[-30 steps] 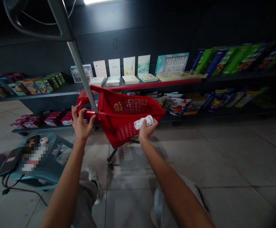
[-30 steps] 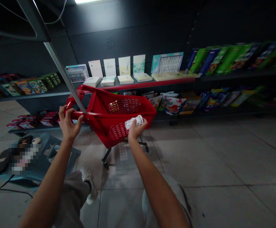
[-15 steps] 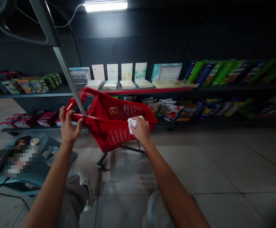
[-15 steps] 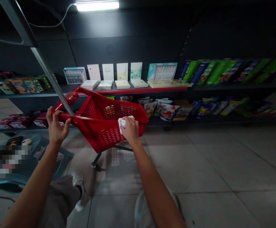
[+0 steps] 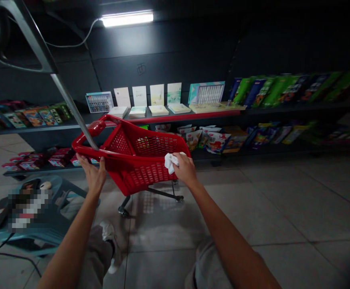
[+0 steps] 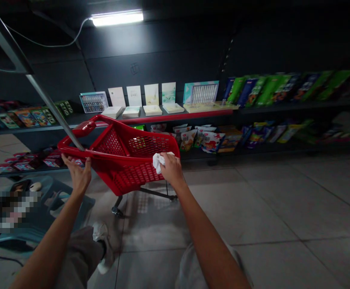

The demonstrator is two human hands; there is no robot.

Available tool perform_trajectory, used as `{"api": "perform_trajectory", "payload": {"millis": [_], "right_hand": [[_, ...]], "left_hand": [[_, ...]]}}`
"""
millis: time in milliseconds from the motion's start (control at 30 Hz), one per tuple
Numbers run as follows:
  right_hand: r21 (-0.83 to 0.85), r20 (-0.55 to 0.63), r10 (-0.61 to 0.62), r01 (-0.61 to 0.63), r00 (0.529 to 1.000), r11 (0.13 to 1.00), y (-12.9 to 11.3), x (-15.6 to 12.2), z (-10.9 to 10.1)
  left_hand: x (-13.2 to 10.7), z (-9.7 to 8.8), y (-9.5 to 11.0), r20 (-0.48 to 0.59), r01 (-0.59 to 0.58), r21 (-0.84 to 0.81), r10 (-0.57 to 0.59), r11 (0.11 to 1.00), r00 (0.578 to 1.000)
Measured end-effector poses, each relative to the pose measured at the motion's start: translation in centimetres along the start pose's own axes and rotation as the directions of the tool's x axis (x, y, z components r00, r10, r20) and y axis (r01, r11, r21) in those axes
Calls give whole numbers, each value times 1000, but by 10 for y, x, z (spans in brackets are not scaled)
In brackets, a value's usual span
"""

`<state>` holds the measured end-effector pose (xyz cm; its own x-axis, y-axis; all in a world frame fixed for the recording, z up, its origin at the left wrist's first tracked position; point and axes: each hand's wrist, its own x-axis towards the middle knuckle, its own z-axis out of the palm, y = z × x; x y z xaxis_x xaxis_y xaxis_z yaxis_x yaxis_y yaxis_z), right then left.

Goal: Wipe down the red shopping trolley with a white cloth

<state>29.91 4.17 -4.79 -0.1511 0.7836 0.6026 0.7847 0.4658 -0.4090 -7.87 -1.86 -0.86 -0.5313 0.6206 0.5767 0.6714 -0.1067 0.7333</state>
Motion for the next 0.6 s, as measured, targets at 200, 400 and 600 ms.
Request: {"api": "perform_trajectory", "payload": {"millis": [200,400,600], "right_hand": [[-13,27,-38,38,999,999,-20,-7,2],[37,89,-86,83,992,996,-41,-16,6],[140,181,-173,149,968,979,-47,-23,3]], "left_hand": [[-38,29,21,111,121,19,-123,992,986],[-75,47,59,248,-319,241,260,917,933],[-79,58,51,494,-583,332,390,741,777]]}}
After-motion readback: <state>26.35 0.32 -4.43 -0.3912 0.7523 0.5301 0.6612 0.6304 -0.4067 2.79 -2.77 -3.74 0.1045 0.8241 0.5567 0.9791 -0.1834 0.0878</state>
